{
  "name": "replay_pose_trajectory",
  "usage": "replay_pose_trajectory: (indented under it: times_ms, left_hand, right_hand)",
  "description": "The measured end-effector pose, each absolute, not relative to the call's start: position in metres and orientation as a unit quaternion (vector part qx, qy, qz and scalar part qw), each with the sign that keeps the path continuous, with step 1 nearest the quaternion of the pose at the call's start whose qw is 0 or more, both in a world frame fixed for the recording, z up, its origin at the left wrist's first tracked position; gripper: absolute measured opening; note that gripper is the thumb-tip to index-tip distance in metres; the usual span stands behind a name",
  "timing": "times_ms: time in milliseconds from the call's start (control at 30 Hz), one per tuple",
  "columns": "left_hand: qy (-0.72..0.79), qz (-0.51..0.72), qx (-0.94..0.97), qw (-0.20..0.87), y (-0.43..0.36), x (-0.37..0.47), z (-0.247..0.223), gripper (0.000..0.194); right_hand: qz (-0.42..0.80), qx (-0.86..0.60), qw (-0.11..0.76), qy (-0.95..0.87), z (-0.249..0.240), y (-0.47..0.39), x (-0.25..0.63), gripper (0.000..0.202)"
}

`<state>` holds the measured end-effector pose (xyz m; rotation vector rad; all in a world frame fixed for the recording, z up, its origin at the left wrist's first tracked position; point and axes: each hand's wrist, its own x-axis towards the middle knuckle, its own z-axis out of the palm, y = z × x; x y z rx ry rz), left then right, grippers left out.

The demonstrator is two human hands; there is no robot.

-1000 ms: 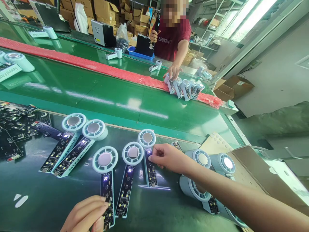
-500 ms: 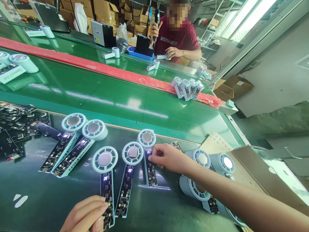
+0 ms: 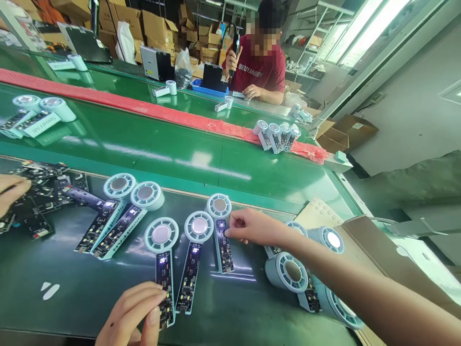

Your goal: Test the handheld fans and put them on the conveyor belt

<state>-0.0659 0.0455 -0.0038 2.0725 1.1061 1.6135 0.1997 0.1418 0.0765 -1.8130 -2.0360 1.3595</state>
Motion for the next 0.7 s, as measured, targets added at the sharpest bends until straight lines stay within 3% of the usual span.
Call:
replay_pose_trajectory:
  times_ms: [67,200,267,367,500,633,700]
  left_hand:
    - [0.387,0.566,0.709,0.168,0.044,-0.071,-0.008,0.04]
    - [0.378,0.555,0.724,0.157,0.041,-0.069,-0.001,0.038]
    - [0.367,0.535,0.748,0.141,0.04,-0.062,0.008,0.035]
    - [0.381,0.499,0.762,0.159,0.036,-0.046,0.022,0.027]
    - [0.434,0.462,0.733,0.248,0.029,-0.022,0.036,0.021]
    - [0.485,0.467,0.64,0.369,0.024,-0.001,0.049,0.033]
    - [0.468,0.438,0.594,0.486,0.024,0.007,0.057,0.044]
  right_hand:
    - [0.361,-0.602,0.057,-0.71,0.089,0.147,0.208,0.01]
    - [0.193,-0.558,0.067,-0.805,0.1,0.157,0.209,0.071]
    - [0.138,-0.477,0.021,-0.868,0.096,0.163,0.202,0.085]
    - [0.094,-0.407,-0.018,-0.909,0.089,0.17,0.192,0.071]
    - [0.078,-0.414,0.015,-0.907,0.101,0.16,0.198,0.051]
    - [0.045,-0.445,0.076,-0.891,0.14,0.115,0.214,0.048]
    - [0.039,-0.458,0.108,-0.882,0.159,0.086,0.218,0.053]
